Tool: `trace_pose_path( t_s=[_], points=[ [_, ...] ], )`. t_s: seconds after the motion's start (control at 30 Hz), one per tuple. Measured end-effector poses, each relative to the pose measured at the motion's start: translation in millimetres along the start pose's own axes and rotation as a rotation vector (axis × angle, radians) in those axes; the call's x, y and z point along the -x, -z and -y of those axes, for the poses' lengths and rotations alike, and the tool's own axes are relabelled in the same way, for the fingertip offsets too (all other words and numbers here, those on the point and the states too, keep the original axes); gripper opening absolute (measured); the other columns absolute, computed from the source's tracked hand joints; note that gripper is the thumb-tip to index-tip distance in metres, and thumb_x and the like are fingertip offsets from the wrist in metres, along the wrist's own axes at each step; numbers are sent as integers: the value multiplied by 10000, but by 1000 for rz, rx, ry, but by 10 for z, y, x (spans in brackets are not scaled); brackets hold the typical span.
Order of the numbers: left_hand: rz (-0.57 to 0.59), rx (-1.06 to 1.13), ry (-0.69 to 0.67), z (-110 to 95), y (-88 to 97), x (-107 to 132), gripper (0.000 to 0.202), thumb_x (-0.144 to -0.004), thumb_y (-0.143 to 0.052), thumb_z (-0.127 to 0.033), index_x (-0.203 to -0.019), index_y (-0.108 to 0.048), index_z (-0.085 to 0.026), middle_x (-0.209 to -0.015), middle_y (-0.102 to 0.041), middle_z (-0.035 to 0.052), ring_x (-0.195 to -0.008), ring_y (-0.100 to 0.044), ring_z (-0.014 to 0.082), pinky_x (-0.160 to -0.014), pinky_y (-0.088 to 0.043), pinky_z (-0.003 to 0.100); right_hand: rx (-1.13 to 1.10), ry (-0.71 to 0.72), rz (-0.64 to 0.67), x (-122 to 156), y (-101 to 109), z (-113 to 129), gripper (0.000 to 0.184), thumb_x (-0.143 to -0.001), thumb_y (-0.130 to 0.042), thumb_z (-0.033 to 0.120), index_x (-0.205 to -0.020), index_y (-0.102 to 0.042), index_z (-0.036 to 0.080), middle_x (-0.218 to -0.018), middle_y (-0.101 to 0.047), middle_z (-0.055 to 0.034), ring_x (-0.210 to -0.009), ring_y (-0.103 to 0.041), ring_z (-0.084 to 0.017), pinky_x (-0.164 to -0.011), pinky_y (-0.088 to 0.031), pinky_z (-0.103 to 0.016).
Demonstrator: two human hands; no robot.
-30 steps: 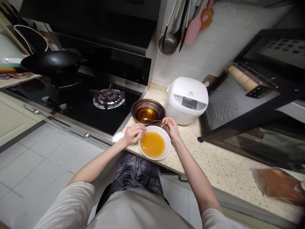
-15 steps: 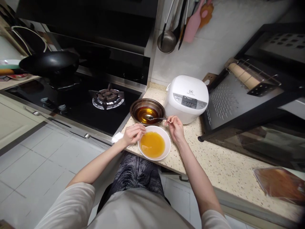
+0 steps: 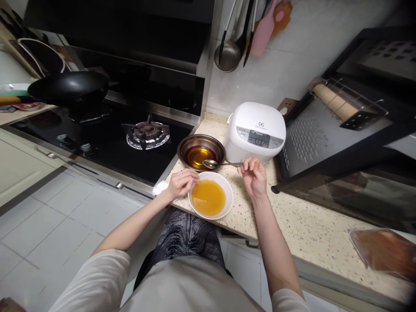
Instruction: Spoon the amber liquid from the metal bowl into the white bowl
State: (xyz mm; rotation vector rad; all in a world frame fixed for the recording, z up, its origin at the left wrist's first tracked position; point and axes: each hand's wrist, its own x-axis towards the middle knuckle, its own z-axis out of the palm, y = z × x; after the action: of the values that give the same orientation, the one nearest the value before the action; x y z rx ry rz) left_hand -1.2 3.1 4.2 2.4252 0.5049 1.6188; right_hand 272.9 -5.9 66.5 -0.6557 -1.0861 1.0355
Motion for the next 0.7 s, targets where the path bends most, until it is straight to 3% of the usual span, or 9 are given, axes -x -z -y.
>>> trace_pose_path(
  t_s=[0.33, 0.7],
  points=[
    [-2, 11, 13, -1, -2, 1, 262, -988, -458, -180, -887, -698, -158, -883, -755, 90, -935, -733, 208, -817, -622, 370, 6, 0, 87, 45, -20, 152, 495, -871, -638, 618, -606, -456, 242, -573, -342, 14, -552, -375, -171, -506, -360, -320],
    [3, 13, 8, 0, -1, 3, 259, -991, -455, -164, -899, -697, -154, -894, -751, 96, -944, -728, 209, -821, -623, 379, 98, 95, 262, 120, 20, 198, 408, -930, -613, 529, -650, -570, 234, -574, -460, -4, -566, -453, -177, -570, -375, -344]
  ],
)
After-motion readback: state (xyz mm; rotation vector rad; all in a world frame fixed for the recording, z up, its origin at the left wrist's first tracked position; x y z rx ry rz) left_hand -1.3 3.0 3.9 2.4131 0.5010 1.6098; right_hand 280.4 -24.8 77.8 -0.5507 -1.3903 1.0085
